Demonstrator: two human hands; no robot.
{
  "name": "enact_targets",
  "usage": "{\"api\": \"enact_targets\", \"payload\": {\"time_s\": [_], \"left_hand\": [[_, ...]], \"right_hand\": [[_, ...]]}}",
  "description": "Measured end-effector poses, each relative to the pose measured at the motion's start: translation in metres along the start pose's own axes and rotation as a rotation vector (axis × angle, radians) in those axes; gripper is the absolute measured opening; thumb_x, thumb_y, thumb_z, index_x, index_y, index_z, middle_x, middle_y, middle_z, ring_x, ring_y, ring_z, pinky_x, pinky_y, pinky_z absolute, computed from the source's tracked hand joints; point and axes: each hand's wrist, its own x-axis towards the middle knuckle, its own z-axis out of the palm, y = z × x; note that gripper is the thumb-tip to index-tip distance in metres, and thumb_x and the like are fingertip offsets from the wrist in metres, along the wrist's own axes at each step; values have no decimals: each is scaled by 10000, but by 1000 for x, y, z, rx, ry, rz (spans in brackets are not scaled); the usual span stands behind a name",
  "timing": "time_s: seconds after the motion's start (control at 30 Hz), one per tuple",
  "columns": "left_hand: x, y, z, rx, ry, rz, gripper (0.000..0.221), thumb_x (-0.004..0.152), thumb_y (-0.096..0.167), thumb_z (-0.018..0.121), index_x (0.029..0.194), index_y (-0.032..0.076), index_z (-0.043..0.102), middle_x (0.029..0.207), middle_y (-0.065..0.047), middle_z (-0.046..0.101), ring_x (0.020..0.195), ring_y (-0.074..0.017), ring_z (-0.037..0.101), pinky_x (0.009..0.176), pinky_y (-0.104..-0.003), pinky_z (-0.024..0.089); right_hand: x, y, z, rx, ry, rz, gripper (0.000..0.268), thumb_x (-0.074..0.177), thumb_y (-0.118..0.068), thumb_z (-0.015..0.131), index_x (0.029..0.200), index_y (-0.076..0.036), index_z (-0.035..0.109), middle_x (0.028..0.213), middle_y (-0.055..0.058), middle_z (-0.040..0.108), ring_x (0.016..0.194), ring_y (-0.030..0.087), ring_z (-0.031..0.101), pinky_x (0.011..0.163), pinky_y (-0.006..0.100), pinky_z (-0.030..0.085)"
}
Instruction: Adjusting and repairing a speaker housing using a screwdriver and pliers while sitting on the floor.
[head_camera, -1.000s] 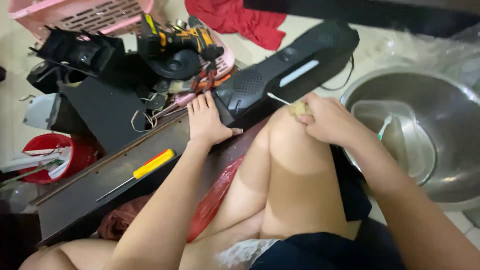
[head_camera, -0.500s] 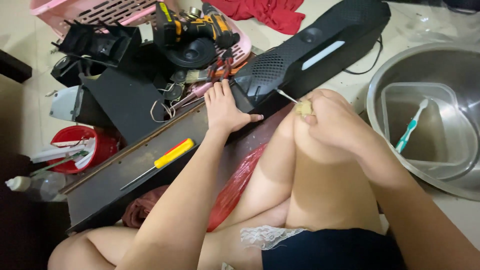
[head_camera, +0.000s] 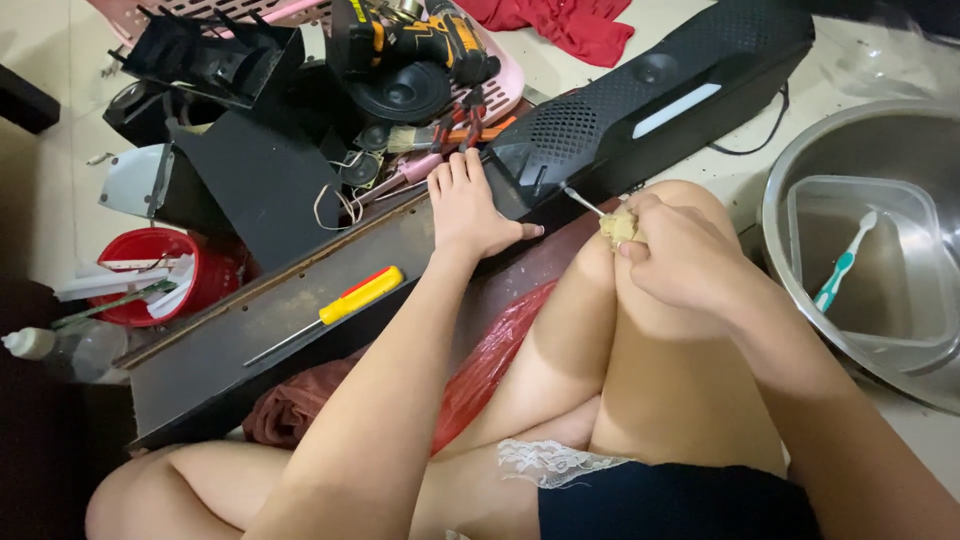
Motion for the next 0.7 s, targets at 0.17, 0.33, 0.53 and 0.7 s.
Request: {"api": "enact_targets", "payload": {"time_s": [0.17,0.33,0.53,0.7], "left_hand": [[-3,0,-3,-19,-11,2,1230,424,639,758,1318,1,205,1274,-122,291,1236,-280,244,1057,-387,151],[-2,-1,2,-7,5,14,1228,417,632,765,1319,7,213,1274,-121,301,1233,-284,261,1058,-392,153],[3,-11,10,-32,45,11,1235,388,600,775,1320,1,229,1264,-135,314,1239,-301,273,1070,-430,163],[6,-8,12,-8,37,28,1228,400,618,752,1327,8,228,1268,-119,298,1245,-297,254,1068,-428,150]], "right_hand": [[9,5,9,11,4,6,434,841,-208,470,1228,-14,439,1002,251,581,993,398,559,774,473,451],[-2,-7,22,142,15,61,432,837,-179,492,1228,-3,438,1053,266,571,994,381,570,775,464,474],[53,-1,109,725,16,195,288,747,-52,597,1014,19,516,698,162,589,463,266,613,292,341,497],[36,-39,103,535,55,287,475,601,-194,722,1034,-74,568,912,116,619,918,276,619,747,396,524]]}}
